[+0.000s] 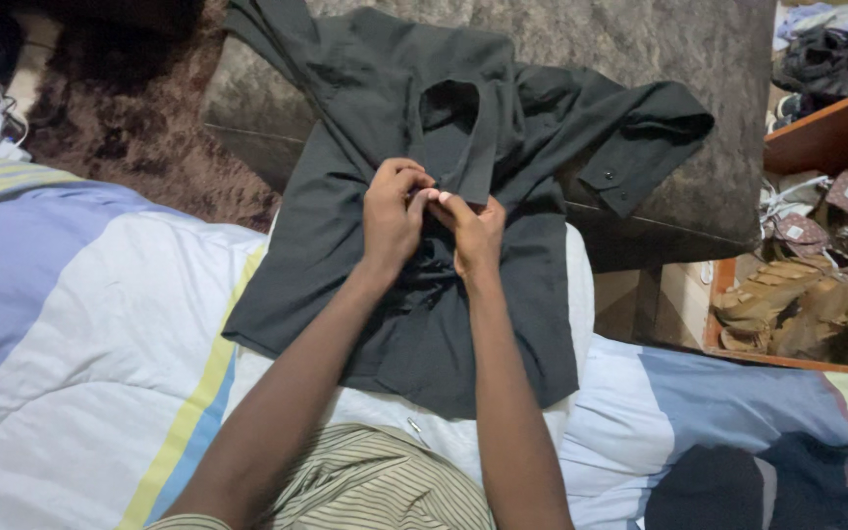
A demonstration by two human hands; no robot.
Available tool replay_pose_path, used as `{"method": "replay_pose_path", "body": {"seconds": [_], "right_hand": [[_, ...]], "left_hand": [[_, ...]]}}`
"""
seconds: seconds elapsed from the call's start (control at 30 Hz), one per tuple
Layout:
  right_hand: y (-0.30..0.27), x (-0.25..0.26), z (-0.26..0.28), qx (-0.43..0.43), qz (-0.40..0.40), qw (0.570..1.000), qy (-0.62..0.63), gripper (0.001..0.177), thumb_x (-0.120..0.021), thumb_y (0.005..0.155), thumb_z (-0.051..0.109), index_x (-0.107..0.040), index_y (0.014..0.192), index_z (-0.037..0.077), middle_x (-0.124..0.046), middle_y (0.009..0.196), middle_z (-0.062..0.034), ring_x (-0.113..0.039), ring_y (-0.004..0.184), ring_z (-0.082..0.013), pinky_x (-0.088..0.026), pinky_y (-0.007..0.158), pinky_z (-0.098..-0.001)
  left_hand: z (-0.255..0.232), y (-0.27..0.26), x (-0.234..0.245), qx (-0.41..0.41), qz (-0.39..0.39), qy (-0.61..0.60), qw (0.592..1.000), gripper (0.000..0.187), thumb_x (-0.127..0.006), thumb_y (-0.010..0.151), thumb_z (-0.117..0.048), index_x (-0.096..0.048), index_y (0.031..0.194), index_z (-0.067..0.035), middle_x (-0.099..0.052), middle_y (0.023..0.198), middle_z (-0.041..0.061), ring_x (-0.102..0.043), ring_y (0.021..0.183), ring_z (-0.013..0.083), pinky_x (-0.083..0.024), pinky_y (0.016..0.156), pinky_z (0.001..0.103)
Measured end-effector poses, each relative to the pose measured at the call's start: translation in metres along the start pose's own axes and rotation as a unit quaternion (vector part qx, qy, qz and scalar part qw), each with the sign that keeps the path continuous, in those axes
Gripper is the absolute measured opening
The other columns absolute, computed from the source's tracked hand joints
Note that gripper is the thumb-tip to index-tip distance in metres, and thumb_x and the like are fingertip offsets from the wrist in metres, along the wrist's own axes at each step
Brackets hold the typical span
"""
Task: The person buttons a black shirt on an ottoman by hand and then folds the sides and sleeves inward.
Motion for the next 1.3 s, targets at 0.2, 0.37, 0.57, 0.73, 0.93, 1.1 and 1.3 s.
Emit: {"method": "replay_pose_path", "body": {"seconds": [0.2,0.37,0.57,0.73,0.93,1.1,1.3], "right_hand": [[0.001,0.003,-0.004,0.006,-0.006,1.000,-0.024,0.008,-0.072,0.093,0.002,-0.070,0.089,-0.004,-0.070,0.087,-0.0086,-0.072,0.079,-0.0176,-0.067,0.082,-0.0355],[-0.004,0.003,0.002,0.092,-0.036,0.979,-0.176,0.014,-0.072,0.097,0.009,-0.074,0.090,-0.003,-0.071,0.081,-0.0059,-0.065,0.071,-0.0118,-0.053,0.066,-0.0246],[-0.007,0.000,0.008,0.074,-0.030,0.978,-0.191,0.019,-0.074,0.094,0.016,-0.075,0.090,-0.002,-0.074,0.080,-0.0048,-0.068,0.068,-0.0102,-0.055,0.063,-0.0233],[-0.005,0.001,0.013,0.047,-0.031,0.979,-0.198,0.020,-0.077,0.092,0.018,-0.077,0.091,-0.002,-0.075,0.082,-0.0059,-0.069,0.069,-0.0106,-0.054,0.063,-0.0231],[-0.006,0.009,0.028,-0.006,0.039,0.973,-0.226,0.020,-0.078,0.092,0.019,-0.077,0.092,-0.001,-0.076,0.082,-0.0060,-0.069,0.069,-0.0117,-0.057,0.067,-0.0247],[-0.006,0.013,0.035,-0.070,0.066,0.968,-0.232,0.022,-0.077,0.091,0.023,-0.073,0.097,0.001,-0.075,0.086,-0.0055,-0.071,0.075,-0.0138,-0.061,0.074,-0.0286],[-0.005,0.016,0.033,-0.105,0.124,0.973,-0.165,0.025,-0.076,0.092,0.022,-0.072,0.102,0.000,-0.074,0.091,-0.0075,-0.071,0.083,-0.0159,-0.061,0.080,-0.0313]], "left_hand": [[0.019,0.000,0.000,0.046,-0.029,-0.106,0.993,0.010,-0.078,0.084,-0.001,-0.074,0.093,0.000,-0.067,0.096,0.007,-0.069,0.082,0.0147,-0.056,0.075,0.027],[0.015,0.000,0.002,0.058,-0.007,-0.115,0.992,0.013,-0.080,0.080,0.001,-0.075,0.092,0.001,-0.067,0.094,0.006,-0.066,0.078,0.0121,-0.053,0.071,0.026],[0.016,0.003,0.002,0.065,0.035,-0.117,0.990,0.012,-0.081,0.080,0.001,-0.074,0.090,0.000,-0.066,0.096,0.005,-0.066,0.078,0.0110,-0.053,0.071,0.025],[0.015,0.006,0.000,0.045,0.069,-0.094,0.992,0.014,-0.082,0.078,0.001,-0.073,0.089,0.000,-0.065,0.098,0.004,-0.065,0.078,0.0113,-0.052,0.069,0.026],[0.014,0.010,0.001,0.021,0.126,-0.054,0.990,0.019,-0.084,0.078,-0.001,-0.067,0.084,0.000,-0.062,0.098,0.003,-0.063,0.077,0.0113,-0.053,0.068,0.028],[0.009,0.009,0.004,-0.015,0.153,-0.029,0.988,0.022,-0.085,0.078,-0.002,-0.064,0.086,0.000,-0.063,0.098,0.003,-0.063,0.079,0.0145,-0.052,0.069,0.030],[0.000,0.012,0.011,0.011,0.181,-0.014,0.983,0.027,-0.083,0.078,-0.005,-0.065,0.098,-0.002,-0.062,0.105,0.005,-0.066,0.095,0.0200,-0.056,0.079,0.033]]}}
Point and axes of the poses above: each hand's wrist, its own y-axis towards the middle knuckle, its own x-axis out of the back of the hand, z = x × y, the point moved 2 cm from there along y, towards the middle knuckle
